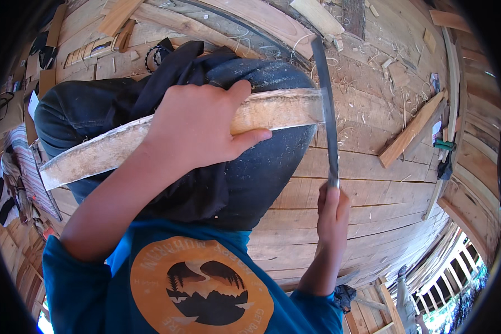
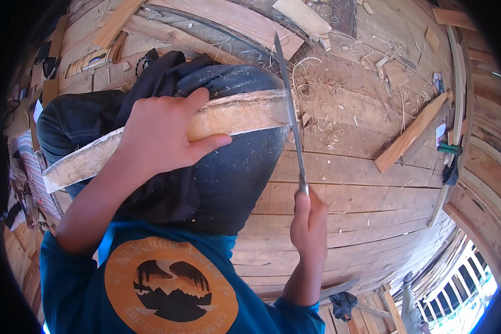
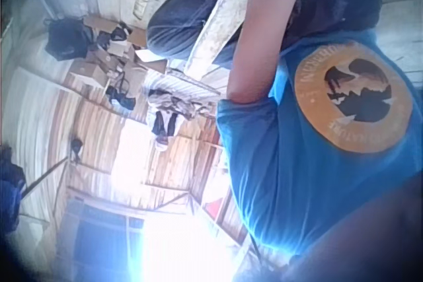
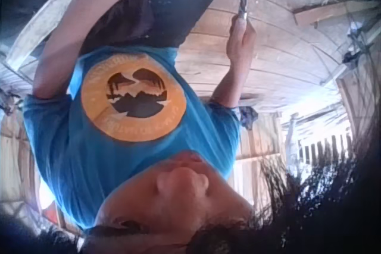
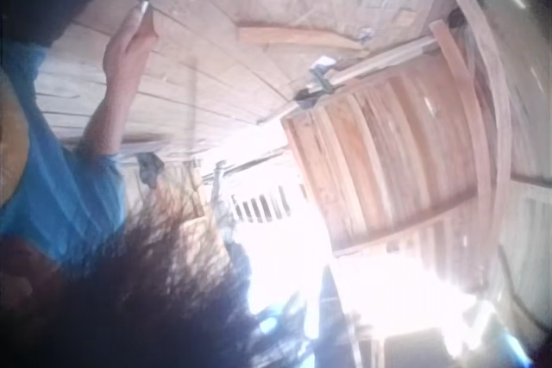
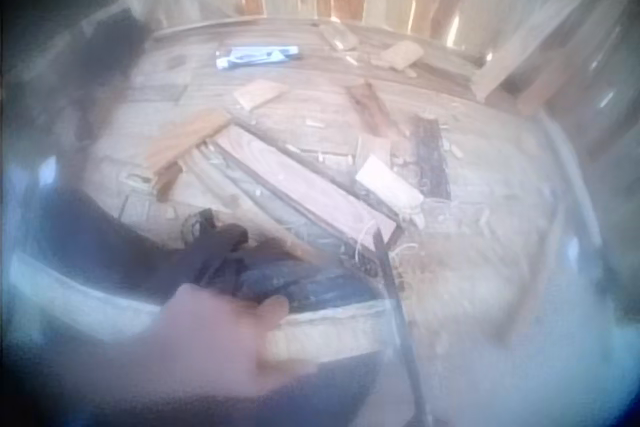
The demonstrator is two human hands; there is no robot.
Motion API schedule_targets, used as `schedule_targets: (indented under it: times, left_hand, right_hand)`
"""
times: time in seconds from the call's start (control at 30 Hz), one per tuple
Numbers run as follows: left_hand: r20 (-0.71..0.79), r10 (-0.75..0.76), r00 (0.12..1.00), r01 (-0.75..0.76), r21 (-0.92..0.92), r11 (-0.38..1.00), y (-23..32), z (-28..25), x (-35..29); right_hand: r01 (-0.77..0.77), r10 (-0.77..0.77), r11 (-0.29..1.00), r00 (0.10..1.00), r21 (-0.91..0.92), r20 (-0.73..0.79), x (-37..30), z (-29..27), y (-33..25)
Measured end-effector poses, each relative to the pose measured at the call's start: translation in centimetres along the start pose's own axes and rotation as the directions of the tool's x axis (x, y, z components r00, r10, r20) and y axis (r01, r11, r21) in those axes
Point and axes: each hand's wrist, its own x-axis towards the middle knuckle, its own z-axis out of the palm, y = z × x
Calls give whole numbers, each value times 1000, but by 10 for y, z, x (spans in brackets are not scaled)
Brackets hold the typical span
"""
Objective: The person uses a saw-like tool to shape and shave the edge of a long wooden plank while sitting on a wooden floor.
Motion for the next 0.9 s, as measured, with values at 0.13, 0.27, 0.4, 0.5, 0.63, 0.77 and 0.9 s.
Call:
schedule_targets:
  times: [0.13,0.27,0.4,0.5,0.63,0.77,0.9]
  left_hand:
    - [-7,9,1000,-9,14,1000,1,4,0]
    - [-23,37,999,-37,13,999,3,7,-2]
    - [-56,35,998,-34,20,999,0,4,-1]
    - [-37,24,999,-23,21,999,-1,3,-1]
    - [-39,32,999,-31,20,999,1,4,2]
    - [-21,22,1000,-22,22,1000,0,8,-2]
    - [-60,48,997,-47,19,999,1,6,-1]
  right_hand:
    - [-36,36,998,999,54,14,-32,-6,16]
    - [76,-76,997,997,-5,-18,3,7,-4]
    - [125,-125,991,992,40,-6,51,16,-21]
    - [71,-71,997,997,5,10,35,8,-16]
    - [-46,46,999,999,20,1,-25,-8,15]
    - [-86,84,995,996,49,37,-23,-4,8]
    - [92,-91,996,995,21,-25,37,14,-16]
